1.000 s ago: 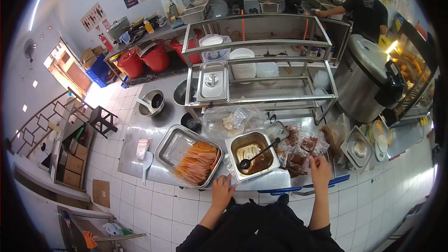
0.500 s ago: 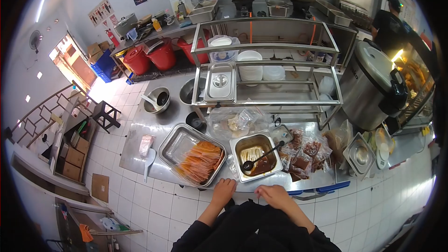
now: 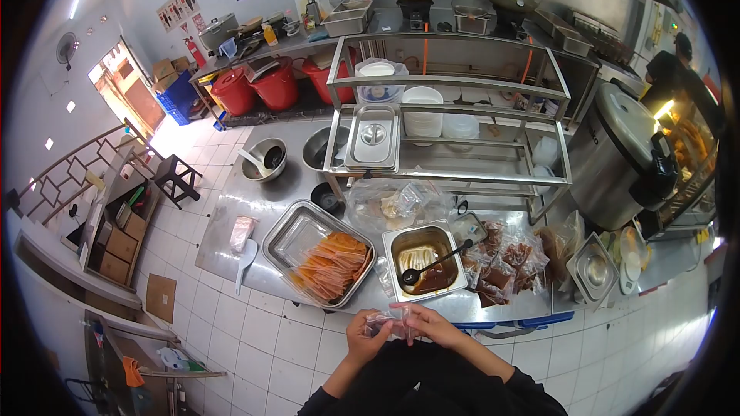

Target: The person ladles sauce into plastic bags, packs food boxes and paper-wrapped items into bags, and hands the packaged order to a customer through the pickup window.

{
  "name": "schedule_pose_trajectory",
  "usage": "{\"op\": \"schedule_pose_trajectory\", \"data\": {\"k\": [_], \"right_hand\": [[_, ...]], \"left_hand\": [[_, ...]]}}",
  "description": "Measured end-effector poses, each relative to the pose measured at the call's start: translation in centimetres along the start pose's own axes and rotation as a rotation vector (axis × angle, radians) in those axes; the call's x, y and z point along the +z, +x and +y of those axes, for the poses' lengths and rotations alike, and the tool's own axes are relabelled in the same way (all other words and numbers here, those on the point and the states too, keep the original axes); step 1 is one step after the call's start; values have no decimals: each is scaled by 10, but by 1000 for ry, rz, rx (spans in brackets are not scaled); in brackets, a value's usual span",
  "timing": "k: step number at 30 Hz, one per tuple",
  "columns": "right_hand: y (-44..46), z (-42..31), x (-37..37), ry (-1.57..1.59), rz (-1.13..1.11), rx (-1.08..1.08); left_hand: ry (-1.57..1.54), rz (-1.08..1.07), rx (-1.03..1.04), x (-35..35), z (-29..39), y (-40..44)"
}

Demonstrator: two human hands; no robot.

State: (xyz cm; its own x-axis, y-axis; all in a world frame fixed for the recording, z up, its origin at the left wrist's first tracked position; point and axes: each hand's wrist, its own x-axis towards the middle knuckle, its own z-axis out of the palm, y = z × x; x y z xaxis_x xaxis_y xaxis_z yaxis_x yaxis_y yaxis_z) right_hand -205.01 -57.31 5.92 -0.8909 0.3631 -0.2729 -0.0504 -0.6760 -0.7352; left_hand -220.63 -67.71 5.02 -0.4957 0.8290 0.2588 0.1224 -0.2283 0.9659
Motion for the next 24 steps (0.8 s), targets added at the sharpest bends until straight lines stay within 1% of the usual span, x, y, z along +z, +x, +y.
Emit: {"op": "schedule_pose_trajectory", "data": {"k": [1, 2, 3, 4, 5, 6, 7, 8, 9, 10, 11, 12, 13, 14, 15, 17, 18, 19, 20, 22, 23, 24], "right_hand": [[1, 3, -6, -2, -1, 1], [2, 7, -13, -75, -32, -35], [4, 10, -17, -145, -64, -69], [3, 13, -19, -144, -67, -66], [2, 9, -15, -165, 38, -49], [0, 7, -11, -186, 145, -34], [-1, 7, -10, -185, 146, -34], [-2, 9, -9, -202, 150, -74], [-2, 10, -8, -220, 153, -113], [-4, 8, -5, -220, 153, -113], [-6, 4, 0, -391, 148, -112], [-8, 0, 5, -563, 144, -109], [-10, -4, 10, -562, 146, -108], [-12, -8, 16, -671, 122, -87], [-13, -11, 21, -782, 95, -68], [-12, -12, 22, -751, 106, -74], [-12, -9, 17, -678, 61, -46], [-12, -5, 12, -605, 15, -16], [-12, -1, 7, -604, 17, -15], [-13, 7, -1, -379, -36, 32], [-14, 6, -3, -367, -34, 23], [-15, 3, -6, -657, 10, -79]], "left_hand": [[5, -29, 17, -2, 2, 0], [7, -25, 18, -3, 4, 2], [-37, -33, -29, -5, 7, 3], [-80, -41, -78, -6, 11, 4], [-78, -39, -80, -7, 17, 8], [195, -17, 9, -8, 23, 15], [467, 4, 100, -8, 26, 20], [468, 3, 100, -9, 23, 24], [632, 33, 248, -10, 16, 27], [712, 43, 323, -11, 16, 27], [794, 61, 399, -11, 17, 27], [646, -174, 201, -10, 23, 20], [489, -400, -1, -9, 28, 15], [486, -430, -56, -4, 30, 14], [487, -427, -56, -4, 26, 13], [367, -456, -125, -6, 18, 13], [366, -459, -125, -7, 19, 14], [243, -521, -280, -10, 22, 15], [119, -580, -434, -11, 25, 16], [69, -596, -415, -12, 21, 14], [20, -611, -395, -12, 20, 13], [32, -623, -399, -10, 20, 10]]}}
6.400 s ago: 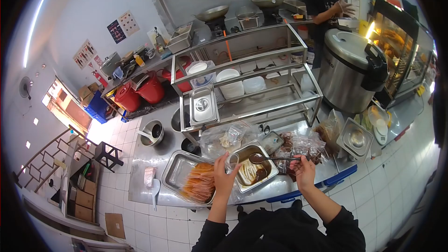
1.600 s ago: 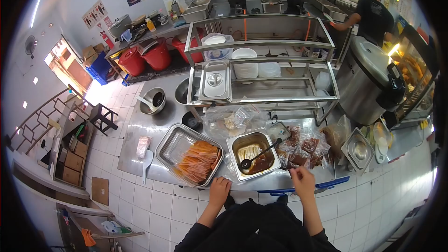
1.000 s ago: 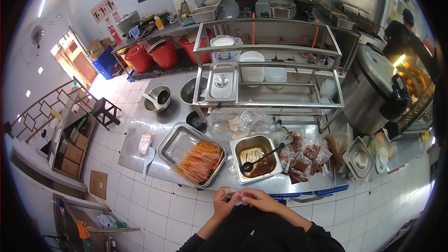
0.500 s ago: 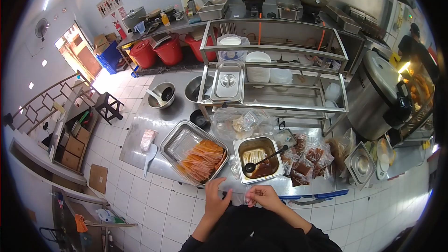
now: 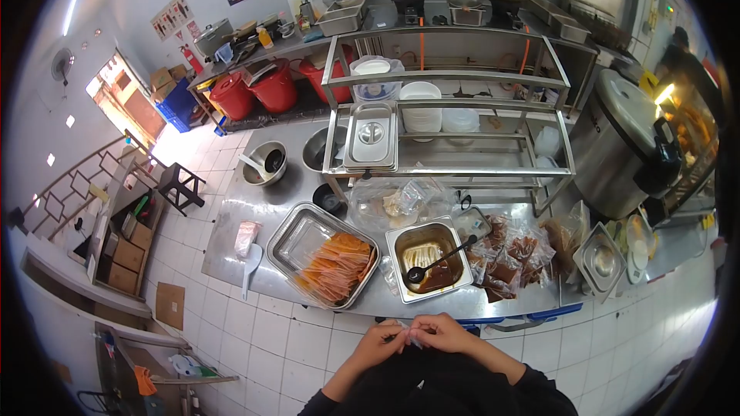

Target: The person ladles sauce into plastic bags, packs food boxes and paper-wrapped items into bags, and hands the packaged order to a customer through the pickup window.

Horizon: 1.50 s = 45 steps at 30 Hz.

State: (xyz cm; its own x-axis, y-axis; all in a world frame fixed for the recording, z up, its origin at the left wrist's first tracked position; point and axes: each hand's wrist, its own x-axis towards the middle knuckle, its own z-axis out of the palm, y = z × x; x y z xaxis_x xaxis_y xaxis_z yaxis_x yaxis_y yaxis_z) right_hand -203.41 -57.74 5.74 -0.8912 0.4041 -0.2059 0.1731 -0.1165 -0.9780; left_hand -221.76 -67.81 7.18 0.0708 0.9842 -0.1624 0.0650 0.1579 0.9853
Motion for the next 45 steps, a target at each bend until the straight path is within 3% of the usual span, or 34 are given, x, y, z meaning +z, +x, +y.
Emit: {"op": "schedule_pose_trajectory", "data": {"k": [1, 2, 3, 5, 6, 8, 9, 10, 11, 12, 14, 15, 16, 18, 19, 21, 22, 24, 25, 27, 31, 33, 34, 36, 37, 39, 40, 45], "right_hand": [[0, -1, 0, -293, 69, -84], [-2, -2, 5, -514, 313, -251], [-3, -4, 6, -507, 321, -251], [-4, -10, 4, -905, 392, -272], [-4, -11, 7, -936, 365, -274], [-1, -12, 11, -874, 366, -271], [0, -13, 15, -806, 359, -265], [0, -17, 16, -805, 357, -262], [1, -25, 15, -549, 331, -208], [3, -31, 14, -292, 304, -155], [7, -34, 7, -272, 300, -236], [7, -34, 5, -256, 295, -314], [6, -33, 6, -257, 295, -312], [3, -30, 11, -659, 300, -286], [2, -34, 12, -664, 300, -285], [-2, -45, 14, -823, 402, -564], [-4, -43, 14, -823, 396, -562], [-9, -40, 17, -852, 177, -557], [-8, -43, 17, -851, 175, -555], [-7, -60, 16, -956, -268, 120], [-12, -55, 9, -944, -379, 123], [-14, -40, 7, -929, -251, -125], [-14, -37, 8, -928, -252, -123], [-13, -38, 9, -896, -87, -318], [-12, -43, 8, -898, -90, -320], [-7, -67, 3, -915, -218, 17], [-8, -65, 3, -915, -216, 19], [13, -17, -49, -187, 1066, -370]], "left_hand": [[250, 86, 116, 4, 0, 1], [496, 171, 237, 6, 0, 1], [502, 162, 236, 5, 0, 1], [637, 237, 107, 4, 1, 1], [640, 232, 111, 2, 3, 1], [980, 226, 51, -2, 8, -1], [978, 224, 49, -1, 12, 1], [970, 315, 235, 0, 17, 6], [957, 405, 421, 1, 20, 8], [959, 403, 420, 2, 22, 7], [487, 156, 372, 8, 25, 6], [486, 156, 372, 13, 23, 8], [555, 204, 363, 20, 21, 11], [619, 250, 357, 24, 18, 14], [606, 258, 344, 22, 16, 14], [590, 269, 326, 16, 12, 15], [581, 255, 316, 12, 8, 16], [561, 242, 318, 11, -5, 19], [559, 242, 316, 11, -10, 19], [573, 8, 395, 12, -14, 20], [568, -127, 370, 15, -9, 19], [327, -204, 230, 8, 11, 15], [325, -204, 229, 4, 11, 13], [327, -167, 176, -1, 11, 12], [328, -163, 178, -1, 4, 11], [309, -75, 266, -3, -17, 11], [308, -77, 266, -3, -22, 10], [327, 222, 248, -14, -49, 7]]}}
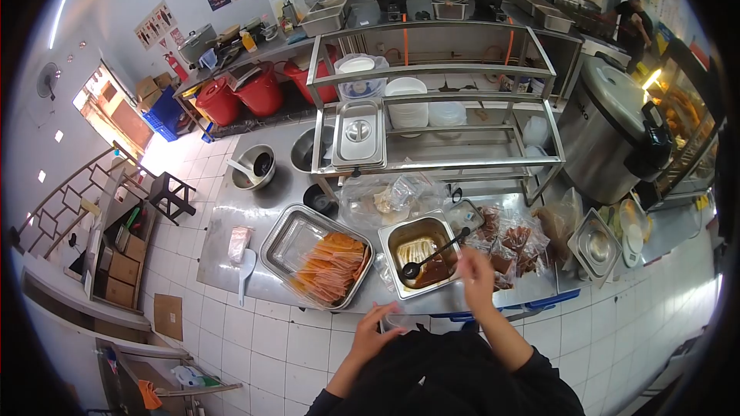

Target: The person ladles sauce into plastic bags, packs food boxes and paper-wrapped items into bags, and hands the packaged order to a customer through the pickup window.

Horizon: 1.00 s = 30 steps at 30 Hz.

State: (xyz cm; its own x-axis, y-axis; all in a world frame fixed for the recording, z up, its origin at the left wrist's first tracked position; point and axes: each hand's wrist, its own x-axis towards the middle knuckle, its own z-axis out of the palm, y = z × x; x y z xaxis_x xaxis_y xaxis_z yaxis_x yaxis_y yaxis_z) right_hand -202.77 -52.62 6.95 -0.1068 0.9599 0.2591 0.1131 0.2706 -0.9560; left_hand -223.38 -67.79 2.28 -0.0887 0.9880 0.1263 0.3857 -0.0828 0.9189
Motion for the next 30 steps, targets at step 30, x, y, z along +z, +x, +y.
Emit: {"op": "schedule_pose_trajectory", "data": {"k": [30], "right_hand": [[-52, 37, -61, -552, -462, -522]], "left_hand": [[-729, 12, -233, 20, 52, 137]]}}
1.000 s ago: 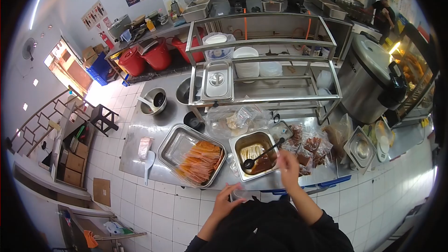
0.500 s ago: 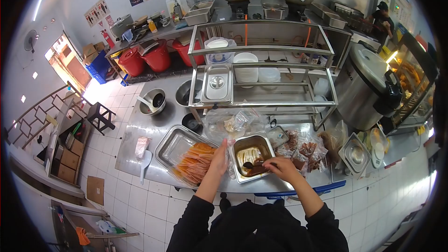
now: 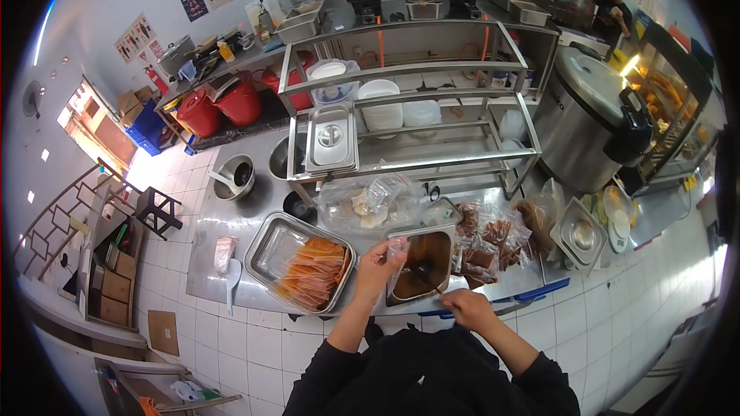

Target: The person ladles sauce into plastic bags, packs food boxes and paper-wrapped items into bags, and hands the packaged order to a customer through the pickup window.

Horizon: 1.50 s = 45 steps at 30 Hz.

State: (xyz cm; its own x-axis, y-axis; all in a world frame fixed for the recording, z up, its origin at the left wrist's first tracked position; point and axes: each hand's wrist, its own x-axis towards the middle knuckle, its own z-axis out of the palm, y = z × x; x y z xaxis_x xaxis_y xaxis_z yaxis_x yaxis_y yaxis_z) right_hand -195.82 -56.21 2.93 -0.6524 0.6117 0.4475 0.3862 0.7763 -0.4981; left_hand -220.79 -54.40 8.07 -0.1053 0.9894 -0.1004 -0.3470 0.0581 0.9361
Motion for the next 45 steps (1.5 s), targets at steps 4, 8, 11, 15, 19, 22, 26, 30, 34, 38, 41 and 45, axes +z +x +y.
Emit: {"op": "schedule_pose_trajectory", "data": {"k": [4, 8, 11, 15, 19, 22, 26, 30, 34, 38, 41, 45], "right_hand": [[-22, 11, 31, 364, 340, 478], [-36, 18, 57, 745, 445, 676], [-35, 12, 64, 920, 509, 729], [-33, 17, 74, 1063, 577, 788], [-28, 17, 87, 1244, 631, 828], [-19, 10, 85, 1419, 672, 881], [-11, 4, 77, 1637, 756, 1031], [-8, 10, 71, 1639, 781, 1054], [1, 11, 53, 1602, 796, 1046], [13, 13, 33, 1518, 806, 986], [24, 13, 20, 1485, 817, 947], [41, 10, 4, 1447, 844, 856]], "left_hand": [[277, -36, 97, 10, -13, -2], [348, -56, 124, 24, -12, -5], [335, -63, 125, 27, -9, -5], [281, -58, 90, 28, -6, -2], [250, -69, 59, 32, -3, -2], [283, -54, 100, 30, -4, -1], [189, -54, 83, 18, -1, -4], [-99, 141, -94, -19, 0, 12], [-256, 128, -228, -42, 10, 11], [-278, 134, -322, -77, -13, 19], [-271, 195, -332, -75, -7, 11], [-261, 166, -66, -79, -20, 11]]}}
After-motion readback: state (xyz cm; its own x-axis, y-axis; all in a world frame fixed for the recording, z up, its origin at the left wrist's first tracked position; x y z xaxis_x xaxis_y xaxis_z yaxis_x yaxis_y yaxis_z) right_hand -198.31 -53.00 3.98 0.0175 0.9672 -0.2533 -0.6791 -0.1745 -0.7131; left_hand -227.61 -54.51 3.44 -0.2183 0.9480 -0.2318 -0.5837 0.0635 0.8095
